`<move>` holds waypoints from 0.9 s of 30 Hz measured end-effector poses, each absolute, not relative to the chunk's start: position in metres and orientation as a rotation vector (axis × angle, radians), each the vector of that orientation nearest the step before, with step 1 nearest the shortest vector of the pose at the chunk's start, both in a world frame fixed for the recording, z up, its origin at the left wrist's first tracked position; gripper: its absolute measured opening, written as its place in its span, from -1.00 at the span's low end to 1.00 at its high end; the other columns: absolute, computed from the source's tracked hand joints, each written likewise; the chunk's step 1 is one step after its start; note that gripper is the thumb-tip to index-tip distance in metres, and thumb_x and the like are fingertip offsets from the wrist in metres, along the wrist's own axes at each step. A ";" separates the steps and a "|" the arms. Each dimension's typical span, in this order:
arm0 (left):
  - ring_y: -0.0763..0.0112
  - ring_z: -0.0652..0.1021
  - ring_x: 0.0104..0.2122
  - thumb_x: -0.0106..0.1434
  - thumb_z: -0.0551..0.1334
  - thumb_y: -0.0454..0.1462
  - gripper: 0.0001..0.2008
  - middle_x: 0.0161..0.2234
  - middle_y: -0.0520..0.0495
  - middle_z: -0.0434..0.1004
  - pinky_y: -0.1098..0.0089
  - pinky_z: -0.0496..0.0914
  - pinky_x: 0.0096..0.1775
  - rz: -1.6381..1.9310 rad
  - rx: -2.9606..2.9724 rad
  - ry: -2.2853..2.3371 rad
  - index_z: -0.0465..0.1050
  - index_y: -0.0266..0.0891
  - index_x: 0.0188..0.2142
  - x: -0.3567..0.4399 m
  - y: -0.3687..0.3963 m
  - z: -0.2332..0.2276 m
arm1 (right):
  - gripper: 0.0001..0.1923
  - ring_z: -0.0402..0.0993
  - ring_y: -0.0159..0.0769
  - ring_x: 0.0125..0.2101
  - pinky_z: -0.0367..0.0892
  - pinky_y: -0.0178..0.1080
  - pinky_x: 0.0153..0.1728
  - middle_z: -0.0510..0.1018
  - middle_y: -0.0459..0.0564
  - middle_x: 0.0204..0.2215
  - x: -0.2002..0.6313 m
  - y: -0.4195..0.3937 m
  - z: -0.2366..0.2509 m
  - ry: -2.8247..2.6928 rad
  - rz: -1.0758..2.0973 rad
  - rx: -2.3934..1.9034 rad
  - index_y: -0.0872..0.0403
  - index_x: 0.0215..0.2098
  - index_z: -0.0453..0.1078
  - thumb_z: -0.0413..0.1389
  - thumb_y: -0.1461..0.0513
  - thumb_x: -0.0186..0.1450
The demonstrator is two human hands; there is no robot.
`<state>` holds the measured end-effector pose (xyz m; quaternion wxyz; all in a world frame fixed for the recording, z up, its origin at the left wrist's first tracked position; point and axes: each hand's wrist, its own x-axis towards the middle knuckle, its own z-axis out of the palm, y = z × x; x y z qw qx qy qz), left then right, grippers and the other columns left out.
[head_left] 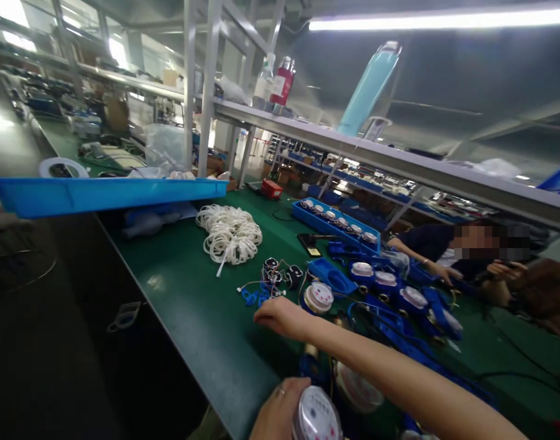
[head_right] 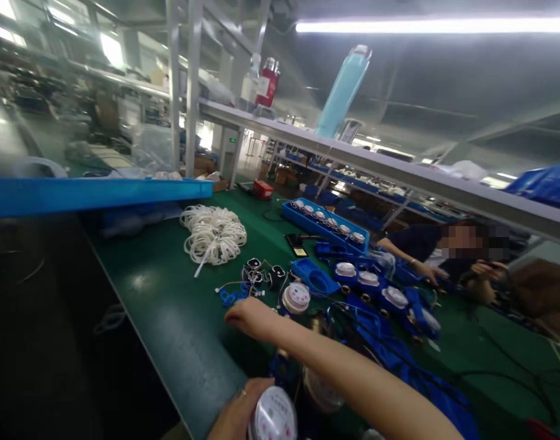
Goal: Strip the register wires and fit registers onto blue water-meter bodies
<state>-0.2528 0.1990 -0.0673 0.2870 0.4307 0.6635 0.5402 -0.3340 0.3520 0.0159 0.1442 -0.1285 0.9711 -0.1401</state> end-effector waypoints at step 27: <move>0.23 0.49 -0.16 0.26 0.16 -0.18 -0.73 -0.12 -0.10 0.44 0.18 0.44 -0.11 1.076 1.533 2.514 0.46 -0.17 -0.08 -0.383 0.169 -0.100 | -0.70 0.47 -0.24 -0.15 0.36 -0.24 -0.13 0.51 -0.05 -0.10 -0.156 0.434 0.090 3.074 -0.408 0.830 0.01 -0.01 0.43 -0.04 0.15 0.39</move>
